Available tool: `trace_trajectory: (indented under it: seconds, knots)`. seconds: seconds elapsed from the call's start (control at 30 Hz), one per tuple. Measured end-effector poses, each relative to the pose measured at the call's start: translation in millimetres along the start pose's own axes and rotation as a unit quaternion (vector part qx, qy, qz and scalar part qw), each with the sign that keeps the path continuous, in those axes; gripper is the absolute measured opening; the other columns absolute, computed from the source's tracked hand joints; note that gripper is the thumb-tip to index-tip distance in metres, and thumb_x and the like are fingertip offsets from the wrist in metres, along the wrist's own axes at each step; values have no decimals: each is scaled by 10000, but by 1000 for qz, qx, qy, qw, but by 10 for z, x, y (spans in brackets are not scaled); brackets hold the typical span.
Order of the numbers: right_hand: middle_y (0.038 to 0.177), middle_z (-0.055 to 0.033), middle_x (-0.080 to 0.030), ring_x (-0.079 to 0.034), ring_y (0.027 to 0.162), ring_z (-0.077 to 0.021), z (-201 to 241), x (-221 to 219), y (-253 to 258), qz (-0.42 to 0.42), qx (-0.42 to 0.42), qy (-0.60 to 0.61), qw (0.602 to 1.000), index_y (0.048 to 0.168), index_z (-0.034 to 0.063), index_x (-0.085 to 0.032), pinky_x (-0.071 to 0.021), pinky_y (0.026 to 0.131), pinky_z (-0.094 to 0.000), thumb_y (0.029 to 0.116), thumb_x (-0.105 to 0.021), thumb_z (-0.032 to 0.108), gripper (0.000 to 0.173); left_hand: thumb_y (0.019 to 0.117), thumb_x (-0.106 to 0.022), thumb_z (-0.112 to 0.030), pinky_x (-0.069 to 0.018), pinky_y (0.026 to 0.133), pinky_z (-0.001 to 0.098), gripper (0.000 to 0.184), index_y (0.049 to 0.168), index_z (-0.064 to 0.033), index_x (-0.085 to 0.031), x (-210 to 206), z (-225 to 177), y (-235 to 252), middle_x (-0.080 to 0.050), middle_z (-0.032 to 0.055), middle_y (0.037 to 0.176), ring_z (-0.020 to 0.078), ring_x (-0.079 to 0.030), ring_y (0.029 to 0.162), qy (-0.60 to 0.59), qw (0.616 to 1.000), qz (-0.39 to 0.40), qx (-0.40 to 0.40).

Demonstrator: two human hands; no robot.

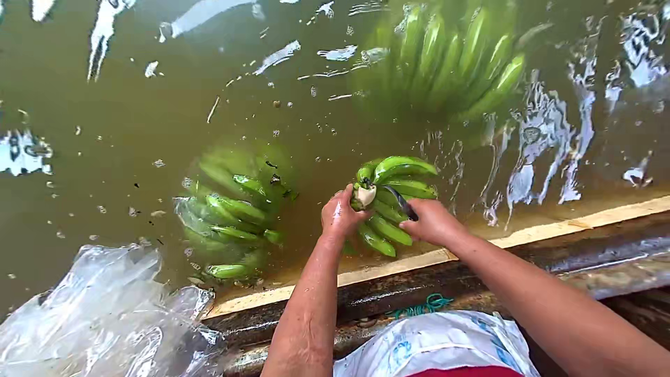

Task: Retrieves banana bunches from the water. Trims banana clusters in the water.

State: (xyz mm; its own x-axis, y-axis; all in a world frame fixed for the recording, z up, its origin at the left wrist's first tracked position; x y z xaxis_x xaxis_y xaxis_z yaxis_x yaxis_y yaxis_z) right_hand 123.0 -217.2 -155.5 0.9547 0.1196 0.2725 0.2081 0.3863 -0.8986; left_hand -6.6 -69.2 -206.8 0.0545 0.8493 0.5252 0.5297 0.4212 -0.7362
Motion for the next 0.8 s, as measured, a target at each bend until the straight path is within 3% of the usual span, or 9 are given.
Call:
trace_trajectory:
  seconds: [0.3, 0.63, 0.8]
  knots:
    - [873, -160, -690, -695, 647, -182, -143, -71, -32, 30, -36, 58, 997, 1376, 4, -539, -610, 669, -344, 994, -701, 203, 461, 831, -855, -361, -454, 1050, 623, 816, 1517, -99, -498, 24, -22, -45, -614, 179, 1401, 380, -595, 1275, 19, 1000, 13, -14]
    - [895, -155, -688, -689, 648, -160, -81, -86, -12, 63, -27, 63, 996, 1378, 8, -531, -604, 667, -316, 1000, -695, 205, 456, 830, -857, -316, -445, 1075, 600, 799, 1516, -105, -506, -18, -18, -46, -619, 153, 1414, 358, -589, 1299, 23, 998, 9, -60]
    - [816, -141, -670, -657, 566, -137, -128, -50, -16, 50, -61, 85, 993, 1334, -14, -548, -585, 588, -280, 989, -709, 181, 427, 825, -860, -339, -431, 1098, 585, 812, 1519, -113, -504, -25, -116, -72, -595, 145, 1450, 354, -567, 1331, 74, 994, 8, -77]
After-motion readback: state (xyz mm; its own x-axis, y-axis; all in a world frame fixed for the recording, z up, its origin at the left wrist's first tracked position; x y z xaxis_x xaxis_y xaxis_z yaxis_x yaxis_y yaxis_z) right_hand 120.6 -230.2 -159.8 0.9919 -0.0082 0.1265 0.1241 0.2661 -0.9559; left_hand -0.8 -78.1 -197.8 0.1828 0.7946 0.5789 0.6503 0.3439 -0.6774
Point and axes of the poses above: each hand's wrist, its own y-axis towards the middle knuckle, its own x-axis out of the back of the hand, z = x × y, the point moved 4 cm from there along y, towards the middle knuckle
